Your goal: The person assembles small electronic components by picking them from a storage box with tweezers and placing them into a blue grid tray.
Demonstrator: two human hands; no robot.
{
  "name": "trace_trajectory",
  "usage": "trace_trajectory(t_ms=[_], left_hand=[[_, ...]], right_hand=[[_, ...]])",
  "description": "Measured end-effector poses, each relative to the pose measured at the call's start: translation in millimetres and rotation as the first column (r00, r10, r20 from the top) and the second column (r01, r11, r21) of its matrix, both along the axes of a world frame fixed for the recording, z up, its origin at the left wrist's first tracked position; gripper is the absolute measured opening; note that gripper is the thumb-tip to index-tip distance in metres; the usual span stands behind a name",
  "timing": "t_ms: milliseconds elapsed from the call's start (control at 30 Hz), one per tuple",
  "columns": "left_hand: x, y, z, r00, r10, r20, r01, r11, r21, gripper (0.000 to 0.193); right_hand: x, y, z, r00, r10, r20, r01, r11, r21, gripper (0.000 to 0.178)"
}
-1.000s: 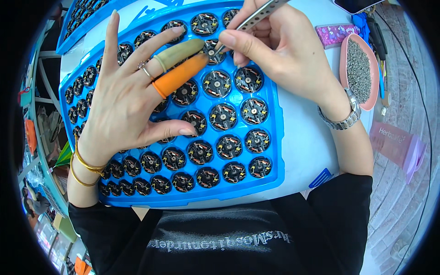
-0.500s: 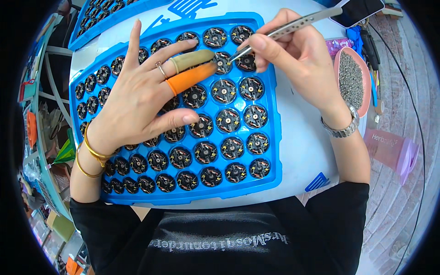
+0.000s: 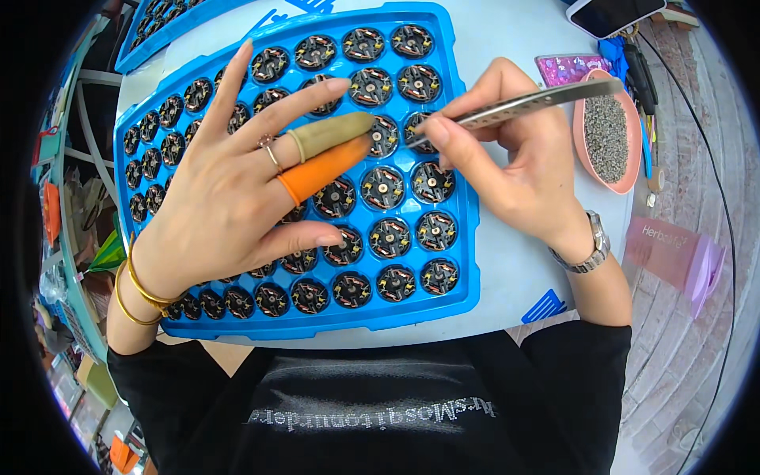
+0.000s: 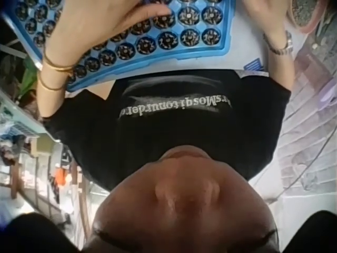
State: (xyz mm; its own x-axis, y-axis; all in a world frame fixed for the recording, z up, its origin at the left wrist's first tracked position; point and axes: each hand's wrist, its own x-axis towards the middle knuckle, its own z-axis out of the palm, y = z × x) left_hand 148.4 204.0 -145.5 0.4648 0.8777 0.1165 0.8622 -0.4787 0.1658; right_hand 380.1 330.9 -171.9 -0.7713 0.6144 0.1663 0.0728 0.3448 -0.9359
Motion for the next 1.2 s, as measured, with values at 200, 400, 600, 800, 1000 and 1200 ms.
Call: trace_trajectory(t_ms=[200, 400, 600, 800, 1000, 1200], left_hand=[[-2, 2, -10, 0.998, 0.002, 0.06, -0.001, 1.0, -0.027, 0.063], [-5, 2, -13, 0.996, 0.002, 0.086, 0.006, 0.996, -0.093, 0.068], [-7, 5, -10, 0.999, -0.01, 0.049, 0.016, 0.991, -0.13, 0.071], [-1, 8, -4, 1.0, -0.015, 0.015, 0.017, 0.994, -0.11, 0.075], [0, 10, -1, 0.999, -0.037, 0.002, 0.037, 0.995, -0.091, 0.075], [7, 6, 2, 1.0, 0.0, -0.008, -0.001, 0.995, -0.097, 0.072]], right_hand=[[-8, 2, -2, 0.994, 0.052, 0.094, -0.066, 0.986, 0.152, 0.016], [-8, 0, -6, 0.992, 0.037, 0.12, -0.064, 0.971, 0.231, 0.016], [-10, 1, -15, 0.998, -0.033, -0.048, 0.033, 0.999, 0.016, 0.013], [-9, 2, -17, 0.996, -0.017, -0.085, 0.016, 1.0, -0.015, 0.014], [-8, 4, -17, 1.0, 0.021, 0.017, -0.022, 0.993, 0.113, 0.016], [-12, 5, -12, 0.996, 0.064, 0.054, -0.06, 0.996, -0.068, 0.018]])
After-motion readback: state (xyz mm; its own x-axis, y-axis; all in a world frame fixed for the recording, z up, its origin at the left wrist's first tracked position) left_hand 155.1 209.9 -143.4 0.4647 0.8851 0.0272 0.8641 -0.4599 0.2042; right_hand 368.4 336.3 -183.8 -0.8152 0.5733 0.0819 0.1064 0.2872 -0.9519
